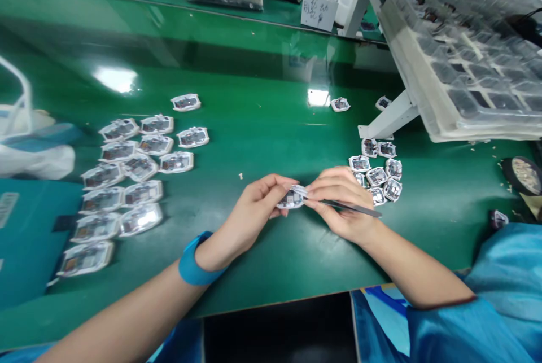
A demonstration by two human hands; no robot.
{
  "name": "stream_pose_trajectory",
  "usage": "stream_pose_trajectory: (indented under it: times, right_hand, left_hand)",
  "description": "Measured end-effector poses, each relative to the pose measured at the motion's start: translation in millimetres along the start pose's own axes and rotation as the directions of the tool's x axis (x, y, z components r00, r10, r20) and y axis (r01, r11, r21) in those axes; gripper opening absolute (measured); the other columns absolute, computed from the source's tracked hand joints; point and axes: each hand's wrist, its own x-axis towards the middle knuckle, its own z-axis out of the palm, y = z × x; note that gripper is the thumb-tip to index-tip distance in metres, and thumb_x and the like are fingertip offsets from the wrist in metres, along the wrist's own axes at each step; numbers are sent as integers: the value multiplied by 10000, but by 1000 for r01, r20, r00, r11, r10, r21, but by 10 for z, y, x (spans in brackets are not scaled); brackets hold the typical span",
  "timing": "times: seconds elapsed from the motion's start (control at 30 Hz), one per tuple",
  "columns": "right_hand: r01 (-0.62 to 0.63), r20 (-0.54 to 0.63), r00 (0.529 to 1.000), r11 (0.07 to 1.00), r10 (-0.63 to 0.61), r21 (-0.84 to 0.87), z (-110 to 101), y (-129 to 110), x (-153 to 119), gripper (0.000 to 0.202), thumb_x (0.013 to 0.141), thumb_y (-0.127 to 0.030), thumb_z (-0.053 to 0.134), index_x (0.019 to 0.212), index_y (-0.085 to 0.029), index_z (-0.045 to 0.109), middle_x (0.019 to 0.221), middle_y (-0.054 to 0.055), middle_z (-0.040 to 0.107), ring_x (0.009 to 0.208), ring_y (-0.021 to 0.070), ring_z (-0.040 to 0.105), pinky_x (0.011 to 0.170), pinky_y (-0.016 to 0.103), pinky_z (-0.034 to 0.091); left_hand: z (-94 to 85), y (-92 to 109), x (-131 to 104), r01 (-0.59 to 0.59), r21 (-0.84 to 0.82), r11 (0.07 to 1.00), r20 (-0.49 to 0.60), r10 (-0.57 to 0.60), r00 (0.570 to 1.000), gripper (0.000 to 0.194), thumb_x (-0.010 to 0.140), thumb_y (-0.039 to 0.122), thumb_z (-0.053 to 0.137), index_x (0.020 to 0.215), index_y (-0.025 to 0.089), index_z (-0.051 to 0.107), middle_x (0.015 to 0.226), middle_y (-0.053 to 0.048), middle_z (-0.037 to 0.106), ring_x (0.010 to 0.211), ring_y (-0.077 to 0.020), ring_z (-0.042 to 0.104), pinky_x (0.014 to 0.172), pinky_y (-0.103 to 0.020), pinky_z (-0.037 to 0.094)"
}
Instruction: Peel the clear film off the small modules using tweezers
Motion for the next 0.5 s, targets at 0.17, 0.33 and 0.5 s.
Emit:
stream_pose_trajectory:
  times: [0.17, 0.33, 0.5]
  right_hand:
    - [-32, 22, 999, 999, 33, -14, 5, 50, -16, 112, 861, -162, 705, 922, -255, 714, 887, 14, 797, 849, 201, 717, 783, 412, 558]
    - [-59, -14, 998, 998, 58, -36, -2, 69, -21, 122, 849, -156, 722, 928, -248, 711, 882, 34, 792, 834, 209, 715, 773, 421, 556]
    - [8, 28, 1000, 1000, -9, 22, -19, 16, 15, 137, 828, -133, 735, 920, -227, 700, 865, 42, 792, 831, 201, 720, 773, 408, 558]
  left_hand:
    - [7, -4, 10, 15, 15, 1000, -4, -15, 1000, 276, 788, 400, 710, 881, 142, 684, 704, 19, 619, 584, -79, 516, 541, -196, 395]
    - [-4, -16, 8, 26, 8, 1000, -9, -26, 1000, 290, 774, 405, 722, 889, 142, 681, 704, 18, 622, 588, -80, 512, 534, -191, 394]
    - [-14, -8, 7, 14, 20, 1000, 8, -14, 1000, 301, 781, 418, 714, 896, 141, 685, 685, 21, 612, 580, -82, 508, 537, -198, 394]
